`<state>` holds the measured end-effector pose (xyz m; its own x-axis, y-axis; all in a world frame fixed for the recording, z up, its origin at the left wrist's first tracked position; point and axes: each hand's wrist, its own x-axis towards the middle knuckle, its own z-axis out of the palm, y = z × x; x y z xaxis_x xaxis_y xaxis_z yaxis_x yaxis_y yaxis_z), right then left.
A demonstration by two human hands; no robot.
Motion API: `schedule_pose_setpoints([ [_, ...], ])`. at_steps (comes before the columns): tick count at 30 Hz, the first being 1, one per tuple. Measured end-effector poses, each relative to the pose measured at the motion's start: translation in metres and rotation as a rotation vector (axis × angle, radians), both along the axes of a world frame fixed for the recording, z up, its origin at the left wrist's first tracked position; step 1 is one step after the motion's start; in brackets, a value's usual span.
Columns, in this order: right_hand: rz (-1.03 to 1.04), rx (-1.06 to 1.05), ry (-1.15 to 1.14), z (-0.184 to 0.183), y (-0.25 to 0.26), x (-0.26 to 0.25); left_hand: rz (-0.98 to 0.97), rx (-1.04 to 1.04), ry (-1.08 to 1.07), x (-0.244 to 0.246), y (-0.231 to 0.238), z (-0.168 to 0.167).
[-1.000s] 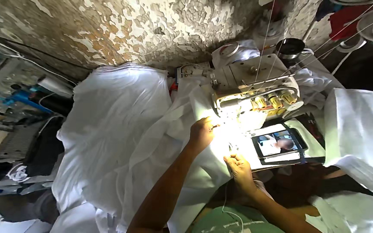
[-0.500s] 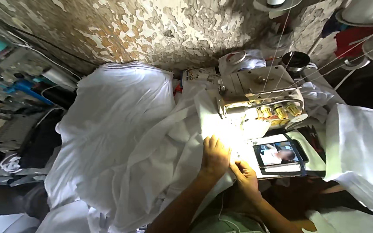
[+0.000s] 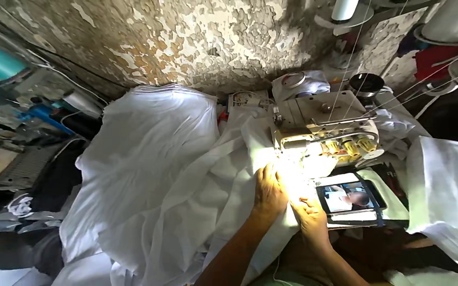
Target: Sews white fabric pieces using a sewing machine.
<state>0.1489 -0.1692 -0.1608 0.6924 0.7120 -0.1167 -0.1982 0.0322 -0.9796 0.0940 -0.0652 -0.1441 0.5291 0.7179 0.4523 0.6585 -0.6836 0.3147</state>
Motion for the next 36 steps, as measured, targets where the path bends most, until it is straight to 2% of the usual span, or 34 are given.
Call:
schedule_pose_setpoints([
  [6, -0.028, 0.057, -0.067, 0.0, 0.002, -0.001, -0.091, -0.103, 0.124, -0.01, 0.005, 0.012],
  [9, -0.013, 0.075, -0.15, 0.003, 0.007, 0.002, -0.121, -0.279, 0.183, -0.011, 0.013, 0.025],
  [13, -0.023, 0.029, -0.252, 0.006, 0.021, 0.01, -0.202, -0.297, 0.093, -0.013, 0.036, 0.025],
  [17, -0.06, -0.038, -0.23, 0.01, 0.036, 0.016, -0.245, -0.266, 0.062, -0.012, 0.051, 0.028],
  [21, -0.075, -0.113, -0.252, 0.013, 0.042, 0.017, -0.233, -0.36, 0.117, -0.008, 0.061, 0.039],
  [23, -0.05, -0.227, -0.212, 0.02, 0.041, 0.018, -0.283, -0.296, 0.006, -0.016, 0.069, 0.028],
  [25, -0.001, -0.29, -0.166, 0.026, 0.037, 0.02, -0.292, -0.264, -0.05, -0.049, 0.074, 0.013],
  [27, 0.004, -0.238, -0.187, 0.025, 0.037, 0.02, -0.148, -0.184, -0.037, -0.109, 0.079, 0.003],
  [29, 0.028, -0.181, -0.231, 0.023, 0.035, 0.019, 0.175, -0.145, -0.034, -0.184, 0.074, -0.006],
  [31, 0.032, -0.16, -0.227, 0.023, 0.032, 0.018, 0.556, -0.275, 0.067, -0.254, 0.063, -0.014],
  [32, 0.024, -0.155, -0.21, 0.021, 0.03, 0.015, 0.68, -0.359, 0.104, -0.282, 0.057, -0.02],
  [33, 0.021, -0.149, -0.189, 0.019, 0.027, 0.013, 0.712, -0.408, 0.099, -0.303, 0.05, -0.027],
  [36, 0.035, -0.169, -0.099, 0.01, 0.013, 0.006, 0.594, -0.404, 0.039, -0.328, 0.031, -0.032],
])
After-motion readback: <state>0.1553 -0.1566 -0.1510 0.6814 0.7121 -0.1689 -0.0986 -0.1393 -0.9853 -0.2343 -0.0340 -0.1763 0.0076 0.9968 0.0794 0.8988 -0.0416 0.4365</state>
